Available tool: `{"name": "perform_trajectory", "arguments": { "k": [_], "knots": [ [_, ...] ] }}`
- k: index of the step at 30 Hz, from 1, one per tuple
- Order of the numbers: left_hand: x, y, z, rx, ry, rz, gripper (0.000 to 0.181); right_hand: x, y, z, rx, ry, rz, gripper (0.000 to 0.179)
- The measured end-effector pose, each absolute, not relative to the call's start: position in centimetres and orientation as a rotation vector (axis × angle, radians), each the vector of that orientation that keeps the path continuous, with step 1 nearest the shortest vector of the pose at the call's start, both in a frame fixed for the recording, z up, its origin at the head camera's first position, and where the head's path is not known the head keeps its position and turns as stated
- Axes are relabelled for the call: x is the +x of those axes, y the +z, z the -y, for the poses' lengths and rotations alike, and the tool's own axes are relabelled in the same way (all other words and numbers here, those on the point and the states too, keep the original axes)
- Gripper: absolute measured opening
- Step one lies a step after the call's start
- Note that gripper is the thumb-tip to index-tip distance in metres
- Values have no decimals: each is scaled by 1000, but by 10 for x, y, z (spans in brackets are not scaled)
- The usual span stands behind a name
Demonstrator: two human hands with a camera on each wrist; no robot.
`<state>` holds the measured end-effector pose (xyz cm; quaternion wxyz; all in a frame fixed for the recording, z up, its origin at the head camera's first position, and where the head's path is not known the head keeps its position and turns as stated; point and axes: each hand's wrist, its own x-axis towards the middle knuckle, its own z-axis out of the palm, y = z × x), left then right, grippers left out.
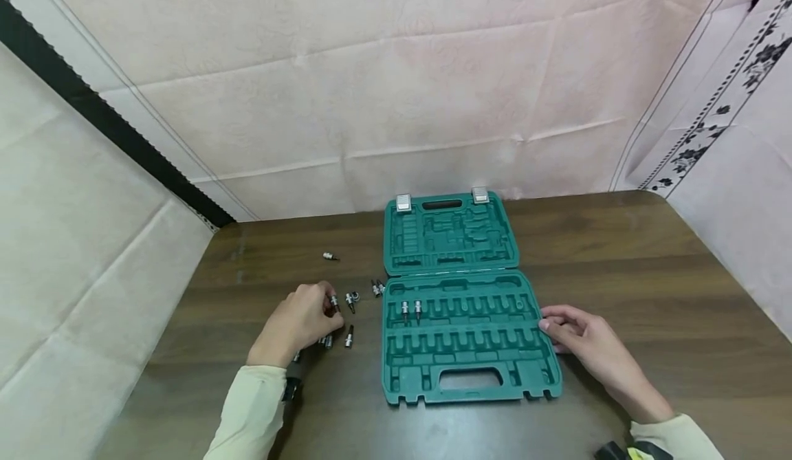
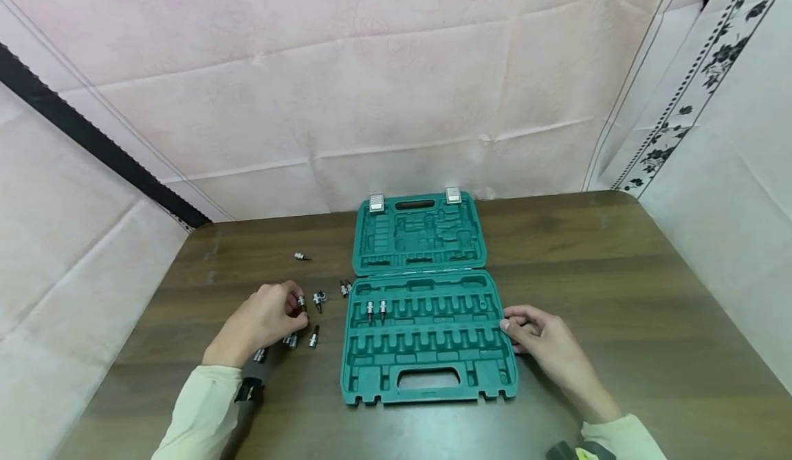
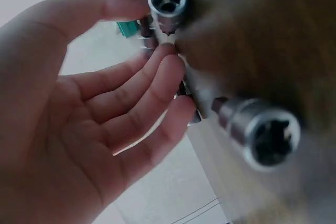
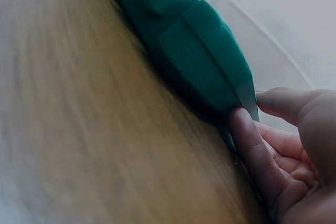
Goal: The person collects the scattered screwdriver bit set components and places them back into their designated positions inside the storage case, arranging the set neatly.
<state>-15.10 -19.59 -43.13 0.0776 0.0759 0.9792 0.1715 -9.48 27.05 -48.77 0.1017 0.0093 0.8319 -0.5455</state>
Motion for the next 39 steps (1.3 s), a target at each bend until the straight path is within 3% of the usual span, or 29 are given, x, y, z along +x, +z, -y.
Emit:
{"name": "perform_trajectory", "arguments": {
  "k": [10, 39],
  "knots": [
    [-136, -421, 180, 225, 754, -2992, 28, -94, -486, -270, 44, -1598, -2449, 52],
    [-109, -415, 122, 365, 806, -3034, 42, -96, -487, -272, 13, -1588, -2474, 51]
  ]
}}
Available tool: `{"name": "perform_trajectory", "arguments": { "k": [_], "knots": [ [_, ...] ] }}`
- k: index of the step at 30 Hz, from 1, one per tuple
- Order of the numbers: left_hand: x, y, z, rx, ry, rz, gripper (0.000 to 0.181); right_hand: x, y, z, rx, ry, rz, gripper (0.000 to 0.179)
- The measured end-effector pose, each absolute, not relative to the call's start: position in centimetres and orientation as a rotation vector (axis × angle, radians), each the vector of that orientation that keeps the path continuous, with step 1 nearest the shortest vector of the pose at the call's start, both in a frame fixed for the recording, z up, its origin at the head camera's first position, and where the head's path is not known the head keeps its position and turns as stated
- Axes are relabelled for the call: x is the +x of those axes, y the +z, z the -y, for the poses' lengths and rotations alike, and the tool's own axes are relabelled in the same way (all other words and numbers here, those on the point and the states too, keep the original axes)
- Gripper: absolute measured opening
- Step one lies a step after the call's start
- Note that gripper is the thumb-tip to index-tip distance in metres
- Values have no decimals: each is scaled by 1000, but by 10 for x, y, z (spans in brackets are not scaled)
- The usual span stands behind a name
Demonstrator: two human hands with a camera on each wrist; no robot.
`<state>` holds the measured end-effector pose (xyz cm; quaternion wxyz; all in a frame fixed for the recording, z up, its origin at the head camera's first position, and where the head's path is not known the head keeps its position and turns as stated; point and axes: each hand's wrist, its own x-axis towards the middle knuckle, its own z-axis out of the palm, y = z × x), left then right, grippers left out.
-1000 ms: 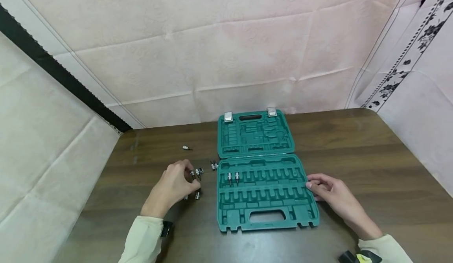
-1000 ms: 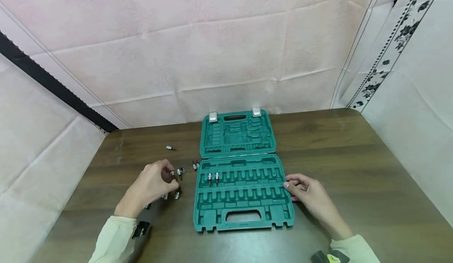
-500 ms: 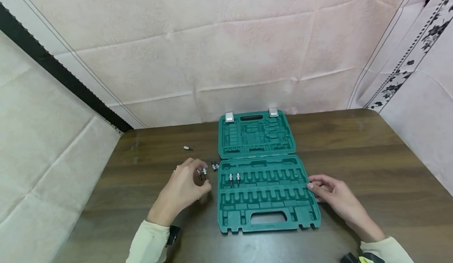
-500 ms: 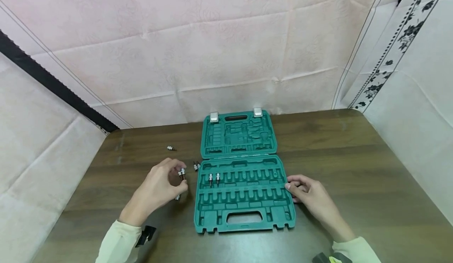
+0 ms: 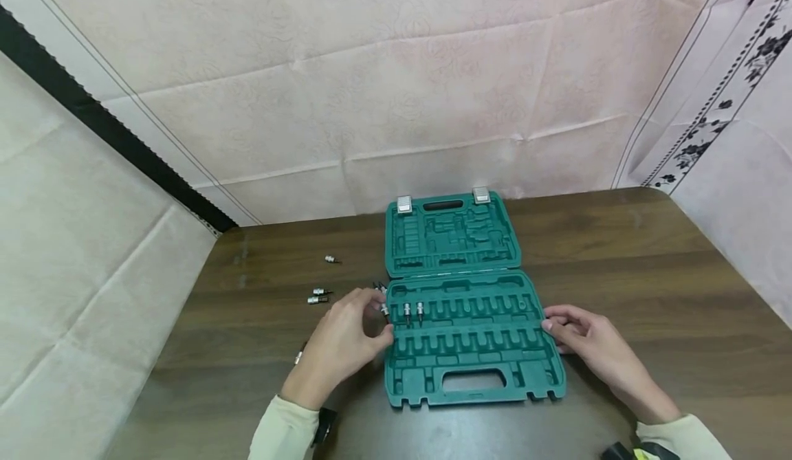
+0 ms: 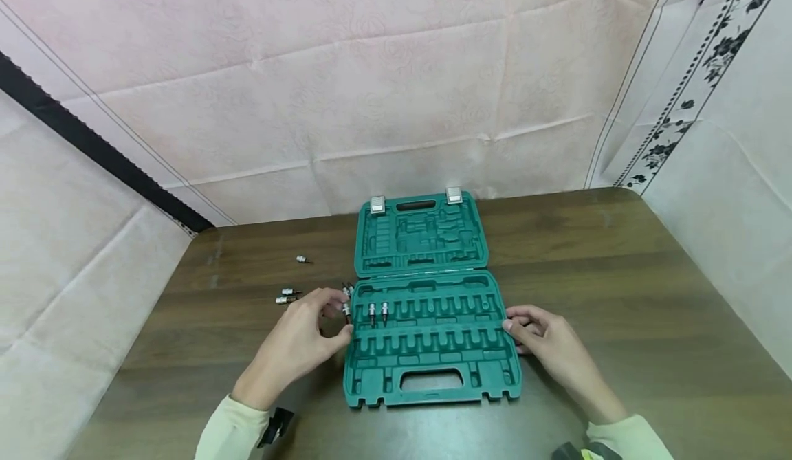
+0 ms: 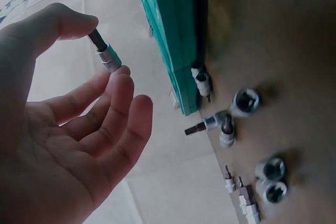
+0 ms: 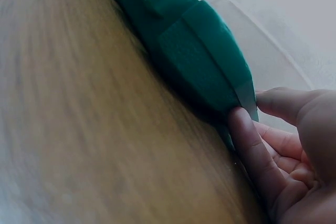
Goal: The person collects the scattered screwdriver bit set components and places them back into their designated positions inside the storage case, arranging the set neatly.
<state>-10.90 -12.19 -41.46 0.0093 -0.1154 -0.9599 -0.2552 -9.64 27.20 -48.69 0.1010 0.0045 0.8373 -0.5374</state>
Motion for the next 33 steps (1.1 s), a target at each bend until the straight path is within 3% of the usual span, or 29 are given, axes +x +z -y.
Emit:
{"name": "perform_trajectory", "arguments": {
  "k": [33],
  "knots": [
    [-97, -429, 72, -668, -748, 3032, 32, -96, -487, -272, -31, -1578, -2505, 46]
  ]
}}
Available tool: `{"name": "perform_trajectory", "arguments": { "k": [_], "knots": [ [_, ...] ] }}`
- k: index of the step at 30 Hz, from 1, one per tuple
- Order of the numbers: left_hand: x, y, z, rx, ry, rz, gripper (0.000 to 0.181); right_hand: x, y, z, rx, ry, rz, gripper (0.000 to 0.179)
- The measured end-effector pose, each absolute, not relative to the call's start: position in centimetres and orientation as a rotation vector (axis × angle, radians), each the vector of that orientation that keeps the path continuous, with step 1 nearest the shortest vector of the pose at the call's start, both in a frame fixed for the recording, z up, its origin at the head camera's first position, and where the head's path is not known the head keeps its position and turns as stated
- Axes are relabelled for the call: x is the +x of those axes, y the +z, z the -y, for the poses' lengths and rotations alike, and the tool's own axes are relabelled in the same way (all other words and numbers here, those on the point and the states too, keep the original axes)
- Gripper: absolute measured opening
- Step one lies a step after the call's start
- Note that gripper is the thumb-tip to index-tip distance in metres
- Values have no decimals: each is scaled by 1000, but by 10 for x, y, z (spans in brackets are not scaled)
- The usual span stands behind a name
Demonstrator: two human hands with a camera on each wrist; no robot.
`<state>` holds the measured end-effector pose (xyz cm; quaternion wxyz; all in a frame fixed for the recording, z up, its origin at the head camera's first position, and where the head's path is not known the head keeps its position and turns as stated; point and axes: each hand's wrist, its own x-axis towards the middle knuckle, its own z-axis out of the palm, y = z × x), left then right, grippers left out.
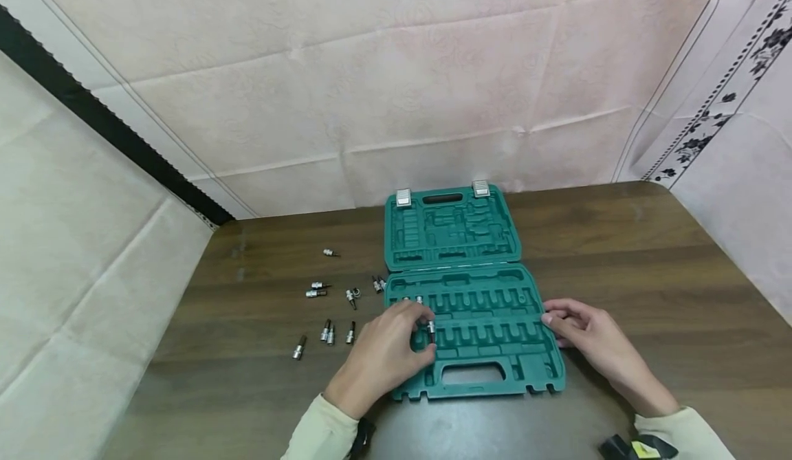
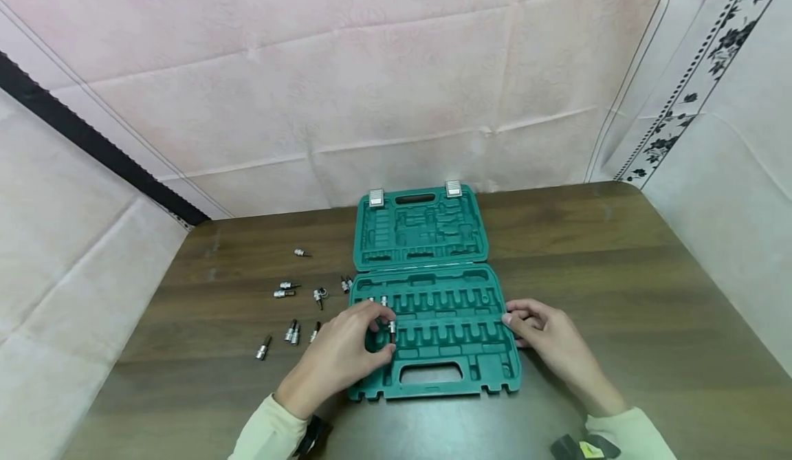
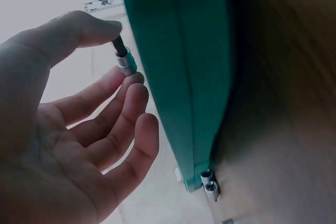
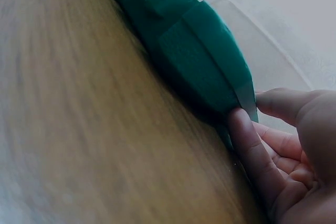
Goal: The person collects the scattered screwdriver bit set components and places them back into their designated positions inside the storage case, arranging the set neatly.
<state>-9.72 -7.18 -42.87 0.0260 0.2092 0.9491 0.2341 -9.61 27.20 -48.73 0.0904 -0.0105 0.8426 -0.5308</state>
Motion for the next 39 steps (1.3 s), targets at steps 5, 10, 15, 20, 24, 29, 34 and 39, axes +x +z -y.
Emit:
{"name": "perform_trajectory", "arguments": {
  "k": [5, 10, 15, 20, 24, 29, 34, 39],
  "knots": [
    [-96, -429, 69, 616, 700, -2921, 33, -97, -488, -270, -24, -1574, -2508, 45],
    [-95, -431, 65, 631, 670, -2931, 35, -98, -488, -270, -10, -1565, -2502, 47],
    [-94, -433, 62, 689, 678, -2946, 34, -98, -488, -272, 2, -1558, -2495, 47],
    [-95, -432, 61, 746, 661, -2941, 35, -98, -487, -272, 5, -1568, -2487, 48],
    [-94, -433, 61, 800, 611, -2967, 34, -98, -485, -272, 6, -1564, -2497, 49],
    [-95, -434, 58, 796, 532, -3004, 37, -98, -482, -272, 36, -1548, -2495, 53],
    [-93, -433, 57, 778, 505, -3020, 31, -98, -483, -271, 49, -1544, -2488, 54],
    [-90, -436, 58, 759, 545, -3016, 28, -97, -485, -269, 63, -1559, -2473, 54]
  ]
}}
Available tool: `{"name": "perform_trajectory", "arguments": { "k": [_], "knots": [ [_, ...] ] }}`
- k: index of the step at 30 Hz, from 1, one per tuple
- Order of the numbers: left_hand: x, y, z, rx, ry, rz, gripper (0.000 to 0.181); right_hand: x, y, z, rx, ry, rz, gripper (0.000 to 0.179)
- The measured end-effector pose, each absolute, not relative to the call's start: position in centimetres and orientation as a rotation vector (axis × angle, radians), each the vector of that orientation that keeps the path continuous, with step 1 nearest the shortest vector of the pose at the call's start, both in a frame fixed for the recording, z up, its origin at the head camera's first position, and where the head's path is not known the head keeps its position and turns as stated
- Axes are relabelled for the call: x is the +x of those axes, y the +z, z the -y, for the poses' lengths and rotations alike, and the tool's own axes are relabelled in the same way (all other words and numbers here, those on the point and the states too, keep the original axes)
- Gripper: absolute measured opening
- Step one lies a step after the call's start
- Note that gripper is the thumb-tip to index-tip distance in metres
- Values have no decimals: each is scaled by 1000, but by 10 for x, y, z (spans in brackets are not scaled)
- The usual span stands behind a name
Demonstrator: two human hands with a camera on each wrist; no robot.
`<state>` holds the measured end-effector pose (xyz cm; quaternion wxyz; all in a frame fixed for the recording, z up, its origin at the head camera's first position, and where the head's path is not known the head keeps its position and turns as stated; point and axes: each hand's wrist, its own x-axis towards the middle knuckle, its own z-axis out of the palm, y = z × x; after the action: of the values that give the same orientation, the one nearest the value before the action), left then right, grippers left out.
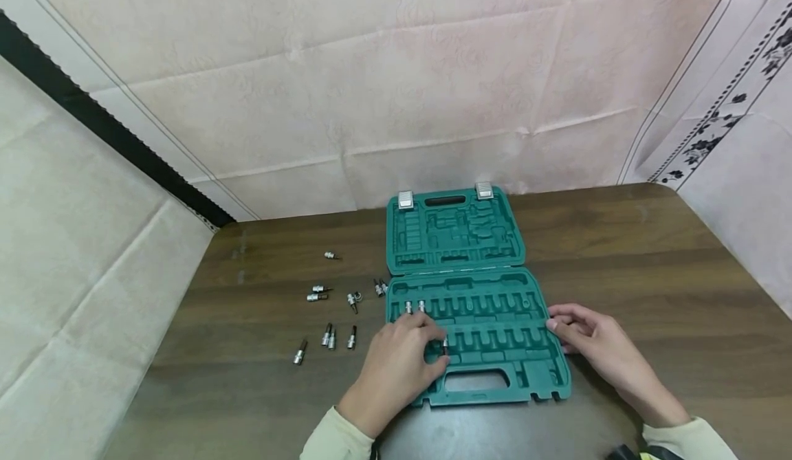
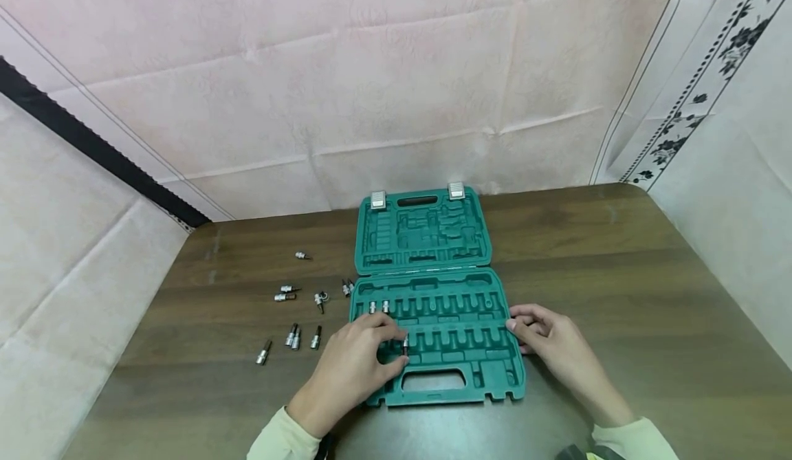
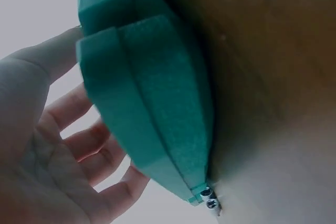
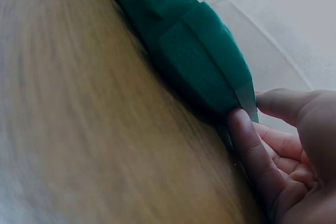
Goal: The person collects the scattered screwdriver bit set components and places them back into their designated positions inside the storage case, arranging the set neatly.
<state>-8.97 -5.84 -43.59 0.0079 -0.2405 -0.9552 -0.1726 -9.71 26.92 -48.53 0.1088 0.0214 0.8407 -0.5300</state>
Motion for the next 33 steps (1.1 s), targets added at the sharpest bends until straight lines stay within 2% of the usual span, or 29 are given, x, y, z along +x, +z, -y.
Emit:
{"name": "perform_trajectory", "arguments": {
  "k": [12, 33],
  "knots": [
    [-90, -438, 62, -722, -645, 2990, 26, -96, -484, -269, 51, -1555, -2475, 52],
    [-104, -449, 68, -551, -1149, 3017, 24, -95, -488, -272, 15, -1574, -2470, 52]
  ]
}}
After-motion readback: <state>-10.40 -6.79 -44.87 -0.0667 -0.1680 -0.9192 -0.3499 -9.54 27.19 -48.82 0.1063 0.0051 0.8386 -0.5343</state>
